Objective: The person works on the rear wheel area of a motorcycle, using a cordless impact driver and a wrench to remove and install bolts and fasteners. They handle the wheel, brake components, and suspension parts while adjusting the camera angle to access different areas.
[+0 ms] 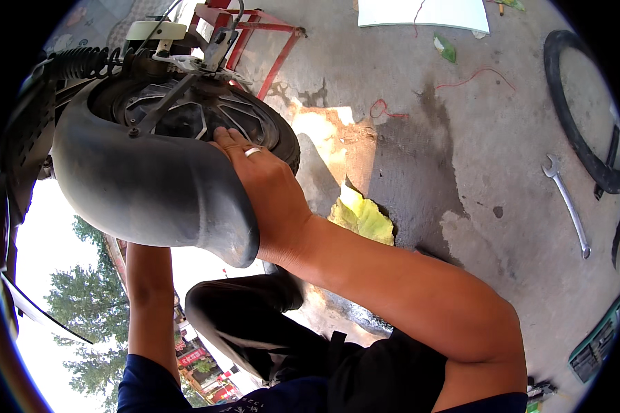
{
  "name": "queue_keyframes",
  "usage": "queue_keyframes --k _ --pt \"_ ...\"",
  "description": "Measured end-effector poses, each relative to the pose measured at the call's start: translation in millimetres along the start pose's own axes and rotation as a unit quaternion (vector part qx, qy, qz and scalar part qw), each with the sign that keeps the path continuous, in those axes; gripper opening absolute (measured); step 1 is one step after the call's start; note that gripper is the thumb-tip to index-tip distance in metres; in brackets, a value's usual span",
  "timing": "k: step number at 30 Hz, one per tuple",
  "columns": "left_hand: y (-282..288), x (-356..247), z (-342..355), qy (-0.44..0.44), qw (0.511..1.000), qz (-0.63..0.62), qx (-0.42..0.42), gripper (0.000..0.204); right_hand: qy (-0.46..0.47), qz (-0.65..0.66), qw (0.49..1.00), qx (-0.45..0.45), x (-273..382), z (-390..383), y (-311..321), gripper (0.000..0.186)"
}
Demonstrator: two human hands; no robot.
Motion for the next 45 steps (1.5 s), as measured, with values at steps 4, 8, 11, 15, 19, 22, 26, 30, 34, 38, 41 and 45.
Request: queue_keyframes --k 4,8,11,15,19,22,26,30,34,38,41,45 --pt "6.9 -3.6 0.2 -0.003 1.000 0.010 -0.001 0.052 0.009 0.017 0.999 0.035 0.5 3.4 -1.0 0.054" --pt "15.6 -7.2 -1.6 -0.003 1.000 0.024 -0.002 0.052 -0.002 0.050 0.996 0.070 -0.1 9.9 2.5 0.056" --pt "3.2 -5.6 -1.5 -0.008 1.000 0.006 0.010 0.052 0.008 -0.003 1.000 0.002 0.9 0.2 -2.1 0.056" --pt "7.3 -12.3 -2.0 -0.012 1.000 0.015 0.009 0.053 0.020 -0.026 0.999 -0.018 6.7 1.2 -1.1 0.056" --pt "9.1 -16.5 2.0 -0.019 1.000 0.016 0.004 0.054 -0.007 0.033 0.998 0.046 -2.4 7.4 1.7 0.055" --pt "8.4 -16.7 2.2 -0.022 1.000 0.019 0.000 0.054 -0.021 0.044 0.997 0.065 -1.9 7.8 1.0 0.054" --pt "-18.6 -14.0 16.4 -0.035 0.999 -0.013 0.002 0.055 -0.031 -0.002 0.999 0.006 1.0 -0.2 1.2 0.052" --pt "-1.8 -22.8 16.9 -0.031 0.999 0.014 -0.001 0.055 0.007 0.010 1.000 -0.007 7.6 3.4 -0.6 0.052" --pt "-9.7 -19.6 24.9 -0.039 0.999 0.001 -0.004 0.056 0.022 0.015 0.999 0.047 2.5 11.0 7.4 0.052" --pt "-11.7 -16.4 29.2 -0.036 0.999 0.003 -0.003 0.057 -0.004 0.013 1.000 0.025 3.0 7.5 3.7 0.053" --pt "-12.9 -21.2 27.0 -0.040 0.999 0.005 0.000 0.057 -0.006 0.010 1.000 0.005 4.8 5.3 4.1 0.054" --pt "2.3 -27.8 20.3 -0.042 0.999 0.028 0.001 0.058 -0.028 0.047 0.995 0.084 8.1 11.6 9.0 0.057"
Point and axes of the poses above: each hand's wrist, its own z-axis towards the middle knuckle, its own y-axis out of the back of the hand, x = y × z, the point moved 7 cm from there along z, towards the middle knuckle, and after that the axes turned 9 degrees about y, right-handed, at the moved point
